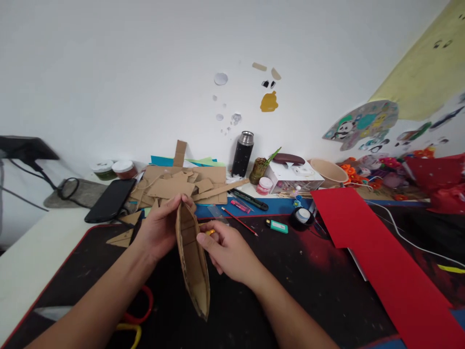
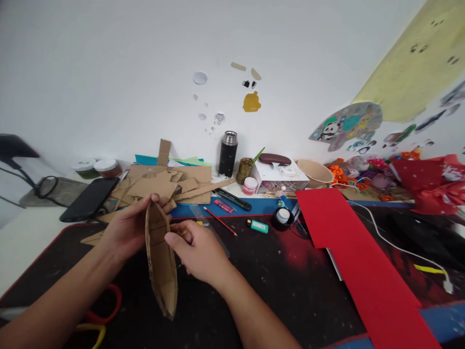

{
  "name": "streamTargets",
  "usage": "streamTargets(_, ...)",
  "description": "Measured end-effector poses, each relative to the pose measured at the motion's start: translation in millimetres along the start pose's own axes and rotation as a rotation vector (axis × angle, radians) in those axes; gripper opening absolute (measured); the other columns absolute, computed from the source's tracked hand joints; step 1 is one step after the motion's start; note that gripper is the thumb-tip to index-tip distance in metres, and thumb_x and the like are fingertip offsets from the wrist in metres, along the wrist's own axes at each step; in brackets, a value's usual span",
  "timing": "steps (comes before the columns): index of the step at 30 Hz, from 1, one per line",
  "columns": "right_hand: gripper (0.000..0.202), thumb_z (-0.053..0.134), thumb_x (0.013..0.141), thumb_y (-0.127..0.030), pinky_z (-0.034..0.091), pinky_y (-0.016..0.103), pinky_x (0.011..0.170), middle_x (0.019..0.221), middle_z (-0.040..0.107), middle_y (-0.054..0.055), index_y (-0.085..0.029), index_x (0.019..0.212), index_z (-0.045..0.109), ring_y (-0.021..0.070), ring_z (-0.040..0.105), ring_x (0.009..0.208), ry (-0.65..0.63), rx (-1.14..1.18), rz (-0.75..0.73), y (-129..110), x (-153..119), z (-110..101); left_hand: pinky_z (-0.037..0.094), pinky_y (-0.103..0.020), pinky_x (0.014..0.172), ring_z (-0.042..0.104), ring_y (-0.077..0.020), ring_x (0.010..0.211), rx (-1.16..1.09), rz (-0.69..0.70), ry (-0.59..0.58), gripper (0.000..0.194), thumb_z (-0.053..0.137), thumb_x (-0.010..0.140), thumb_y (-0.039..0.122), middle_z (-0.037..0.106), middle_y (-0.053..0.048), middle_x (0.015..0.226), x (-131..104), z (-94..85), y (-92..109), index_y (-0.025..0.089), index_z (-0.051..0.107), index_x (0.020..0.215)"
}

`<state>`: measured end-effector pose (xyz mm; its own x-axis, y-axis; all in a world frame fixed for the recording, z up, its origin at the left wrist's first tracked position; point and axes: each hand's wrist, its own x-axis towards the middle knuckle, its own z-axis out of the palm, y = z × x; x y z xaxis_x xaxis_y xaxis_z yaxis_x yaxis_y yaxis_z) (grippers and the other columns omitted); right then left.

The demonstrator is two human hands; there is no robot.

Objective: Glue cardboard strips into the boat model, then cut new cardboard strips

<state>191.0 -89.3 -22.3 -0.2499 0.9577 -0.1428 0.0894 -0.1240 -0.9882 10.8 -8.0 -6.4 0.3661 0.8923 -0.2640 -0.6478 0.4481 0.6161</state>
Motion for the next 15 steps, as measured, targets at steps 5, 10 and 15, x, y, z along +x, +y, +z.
streamTargets(5,0.038,0.068,0.105,-0.059,0.031,0.018,0.037,0.055,0.053,-0.011,-0.021,0.099,0.065,0.0078,0.045,0.038,-0.120,0.029,0.044,-2.5,-1.5,4.2,0.057,-0.025,0.054,0.059,-0.0131,0.063,-0.026,-0.002,-0.020,0.025,0.094,0.071,0.016,0.060,0.002,0.075,-0.6,2.8,2.1,0.016,0.070,0.078)
streamTargets(10,0.042,0.072,0.100,-0.062,0.032,0.018,0.038,0.053,0.054,-0.012,-0.022,0.093,0.060,0.0077,0.045,0.038,-0.165,0.100,0.069,1.2,0.2,5.6,0.055,-0.026,0.053,0.056,-0.0135,0.060,-0.027,-0.008,-0.032,0.022,0.087,0.079,0.017,0.055,0.002,0.071,-0.8,4.7,0.7,0.017,0.067,0.071)
streamTargets(15,0.050,0.075,0.094,-0.069,0.033,0.019,0.037,0.051,0.054,-0.012,-0.022,0.093,0.060,0.0085,0.045,0.038,-0.177,0.158,0.061,2.7,0.9,4.9,0.055,-0.024,0.053,0.060,-0.0140,0.061,0.004,-0.008,0.022,0.023,0.080,0.087,0.018,0.062,0.001,0.074,-0.6,9.1,4.2,0.013,0.081,0.109)
